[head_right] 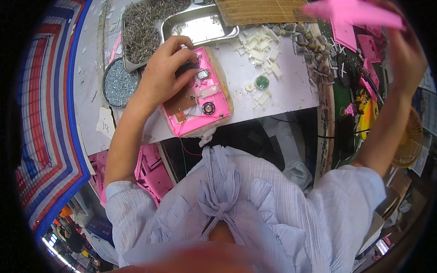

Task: Assemble a pink electronic device by soldering components and driving screws into the plastic housing.

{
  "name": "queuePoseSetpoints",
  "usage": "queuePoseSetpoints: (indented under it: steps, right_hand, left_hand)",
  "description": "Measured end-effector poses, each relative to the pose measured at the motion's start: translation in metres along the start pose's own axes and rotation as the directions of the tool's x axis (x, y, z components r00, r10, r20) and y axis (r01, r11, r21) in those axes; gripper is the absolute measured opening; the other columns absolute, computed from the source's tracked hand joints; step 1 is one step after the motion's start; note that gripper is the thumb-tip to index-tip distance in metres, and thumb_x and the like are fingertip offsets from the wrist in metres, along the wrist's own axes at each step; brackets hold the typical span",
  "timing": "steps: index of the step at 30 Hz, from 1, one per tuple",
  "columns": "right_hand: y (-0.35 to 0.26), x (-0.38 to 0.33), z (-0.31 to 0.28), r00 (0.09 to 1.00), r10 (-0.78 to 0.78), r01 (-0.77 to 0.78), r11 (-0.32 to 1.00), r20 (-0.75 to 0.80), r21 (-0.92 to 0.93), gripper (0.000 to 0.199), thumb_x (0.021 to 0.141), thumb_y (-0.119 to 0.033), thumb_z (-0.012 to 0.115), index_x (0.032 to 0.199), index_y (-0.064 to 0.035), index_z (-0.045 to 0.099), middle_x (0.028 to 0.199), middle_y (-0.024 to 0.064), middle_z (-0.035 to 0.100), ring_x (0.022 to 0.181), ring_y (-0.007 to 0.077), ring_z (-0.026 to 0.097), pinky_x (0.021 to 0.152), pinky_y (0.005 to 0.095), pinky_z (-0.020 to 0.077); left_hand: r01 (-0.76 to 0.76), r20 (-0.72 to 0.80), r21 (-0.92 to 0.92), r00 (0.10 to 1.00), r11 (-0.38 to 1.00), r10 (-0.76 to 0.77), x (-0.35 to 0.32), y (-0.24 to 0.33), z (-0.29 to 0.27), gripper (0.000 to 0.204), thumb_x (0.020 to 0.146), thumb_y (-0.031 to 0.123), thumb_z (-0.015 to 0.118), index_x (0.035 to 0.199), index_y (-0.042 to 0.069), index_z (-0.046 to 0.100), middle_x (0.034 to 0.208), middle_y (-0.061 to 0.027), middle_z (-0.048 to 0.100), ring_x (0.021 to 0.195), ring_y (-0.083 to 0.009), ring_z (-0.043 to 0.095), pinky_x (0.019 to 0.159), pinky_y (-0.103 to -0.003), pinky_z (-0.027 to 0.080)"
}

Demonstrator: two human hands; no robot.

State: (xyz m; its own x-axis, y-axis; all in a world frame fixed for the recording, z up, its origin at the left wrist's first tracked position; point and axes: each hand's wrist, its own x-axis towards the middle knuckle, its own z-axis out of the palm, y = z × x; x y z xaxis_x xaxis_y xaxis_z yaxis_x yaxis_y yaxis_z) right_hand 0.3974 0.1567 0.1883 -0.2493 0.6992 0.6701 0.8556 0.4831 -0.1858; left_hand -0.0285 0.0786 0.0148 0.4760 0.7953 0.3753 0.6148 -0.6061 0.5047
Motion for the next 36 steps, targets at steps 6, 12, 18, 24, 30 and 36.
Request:
queuePoseSetpoints:
  steps: [6,12,18,24,30,36]
  right_hand:
    - [-0.097,-0.077,0.054,0.999,0.037,-0.042,0.740,0.022,0.672,0.031,0.086,0.011,0.061,0.117,0.0115,0.066,0.110,0.0256,0.072,0.104,0.0326,0.072,0.095,0.0404,0.0575]
    - [-0.143,-0.094,0.116,0.976,0.091,0.093,0.645,-0.197,0.759,0.035,0.087,0.002,0.066,0.121,0.0104,0.063,0.114,0.0289,0.070,0.107,0.0381,0.070,0.097,0.0450,0.0556]
    - [-0.166,-0.101,0.136,0.936,-0.100,-0.306,0.245,0.338,0.920,0.055,0.088,-0.001,0.067,0.140,0.0036,0.052,0.110,0.0234,0.071,0.104,0.0314,0.067,0.097,0.0398,0.0539]
    - [-0.185,-0.154,0.128,0.687,0.089,-0.698,0.358,0.721,0.621,0.062,0.094,-0.011,0.068,0.150,-0.0055,0.042,0.071,0.0049,0.066,0.062,0.0101,0.060,0.060,0.0294,0.0457]
    - [-0.181,-0.181,0.133,0.768,0.020,-0.426,0.762,0.640,0.488,0.054,0.093,-0.015,0.069,0.143,-0.0088,0.049,0.065,0.0097,0.059,0.055,0.0242,0.059,0.054,0.0337,0.0453]
    - [-0.183,-0.183,0.146,0.778,-0.058,-0.405,0.715,0.625,0.570,0.049,0.095,-0.011,0.064,0.141,-0.0050,0.051,0.058,0.0072,0.055,0.049,0.0185,0.053,0.053,0.0300,0.0409]
  left_hand:
    - [-0.011,-0.075,0.131,0.997,0.991,0.021,-0.002,0.010,-0.003,0.023,0.079,0.007,0.077,0.098,0.005,0.063,0.109,-0.0094,0.061,0.088,-0.0260,0.064,0.074,-0.039,0.051]
    - [0.495,0.387,-0.865,0.759,0.079,-0.524,-0.028,0.048,-0.038,0.038,0.100,0.028,0.064,0.124,-0.002,0.060,0.090,-0.0080,0.069,0.065,-0.0148,0.064,0.050,-0.026,0.048]
    - [0.267,0.265,-0.960,0.779,-0.081,-0.568,-0.060,0.050,-0.044,0.047,0.102,0.024,0.060,0.137,-0.005,0.049,0.094,-0.0108,0.070,0.069,-0.0104,0.066,0.049,-0.020,0.049]
    - [0.471,0.019,-0.780,0.676,0.413,-0.736,-0.072,0.074,-0.008,0.070,0.092,0.004,0.071,0.149,-0.008,0.033,0.102,-0.0108,0.069,0.086,-0.0119,0.066,0.073,-0.026,0.054]
    - [0.654,-0.077,-0.207,0.731,0.728,-0.678,-0.087,0.081,0.008,0.092,0.083,0.031,0.078,0.153,-0.005,0.031,0.074,-0.0118,0.063,0.060,-0.0214,0.063,0.057,-0.032,0.049]
    - [0.677,-0.037,-0.272,0.703,0.684,-0.710,-0.103,0.078,0.007,0.084,0.088,0.016,0.075,0.157,0.002,0.029,0.085,-0.0060,0.068,0.061,-0.0055,0.050,0.053,-0.022,0.038]
